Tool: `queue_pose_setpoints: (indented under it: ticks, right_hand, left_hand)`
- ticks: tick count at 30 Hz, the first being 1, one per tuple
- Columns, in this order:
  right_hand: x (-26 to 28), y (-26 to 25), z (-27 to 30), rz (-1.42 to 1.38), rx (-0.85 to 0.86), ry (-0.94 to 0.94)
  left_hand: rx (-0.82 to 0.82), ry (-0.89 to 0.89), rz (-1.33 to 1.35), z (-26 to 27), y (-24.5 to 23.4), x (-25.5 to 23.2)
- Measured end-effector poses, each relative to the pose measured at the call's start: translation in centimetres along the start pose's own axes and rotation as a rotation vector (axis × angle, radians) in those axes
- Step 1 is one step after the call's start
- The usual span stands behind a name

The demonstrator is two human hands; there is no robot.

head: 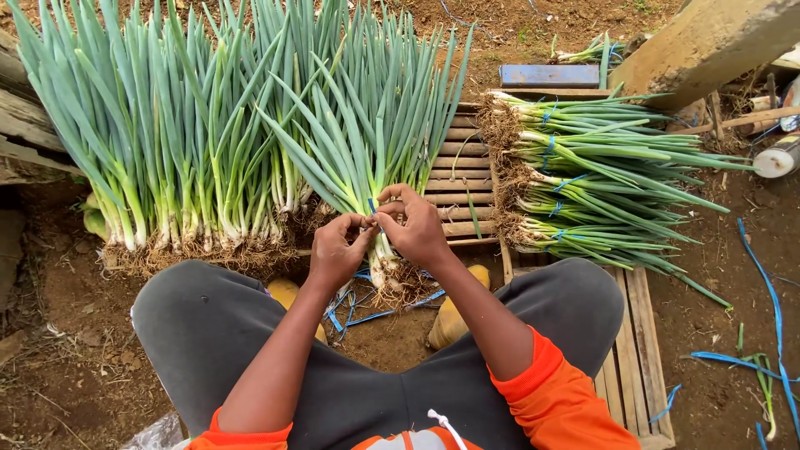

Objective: The person sits on the ground and bundles freshly harvested green onions using blue plastic ties. They gather a handful of onions, wrap the tie around the base, and secure it with a knot before placing the bundle aside.

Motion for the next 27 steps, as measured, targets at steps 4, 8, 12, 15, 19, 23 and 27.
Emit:
queue_pose_setpoints:
  ticks: [4, 8, 12, 15, 19, 23, 27]
  right_hand:
    - [-1.2, -0.3, -0.4, 0.051, -0.026, -0.044]
    - [-3.6, -0.2, -1.1, -0.029, 0.049, 0.062]
    - [-4.1, 1.7, -0.8, -0.051, 0.190, 0.130]
    - [-5.8, 1.6, -1.2, 0.045, 0.150, 0.014]
    - [-7.1, 2.0, -0.9, -0.066, 0.116, -0.026]
    - [-5.6, 2.2, -0.5, -0.138, 0.083, 0.061]
    - [-6.4, 2.3, -0.3, -0.112, 0.061, 0.181]
  left_hand:
    - [-0.093, 0.077, 0.028, 0.1, -0.1, -0.2]
    - [-0.155, 0.080, 0.076, 0.3, 0.0, 0.2]
    - [-0.162, 0.069, 0.099, 0.4, -0.6, -0.4]
    - [-0.173, 0.043, 0.176, 0.4, -1.2, -0.7]
    - [-0.200, 0.012, 0.206, 0.5, -1.6, -0.3]
    - [-0.142, -0.070, 0.294, 0.3, -1.4, 0.9]
    - [-0.086, -0.147, 0.328, 0.1, -0.4, 2.2]
Point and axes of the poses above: each hand's wrist, its own z-axis away from the middle knuckle, its own y-axis out of the palm, x = y × z, the point moved 9 cm from there along -z, towards the middle knuckle, and after that the axes turned 7 degrees about -z, right-handed, at the moved point
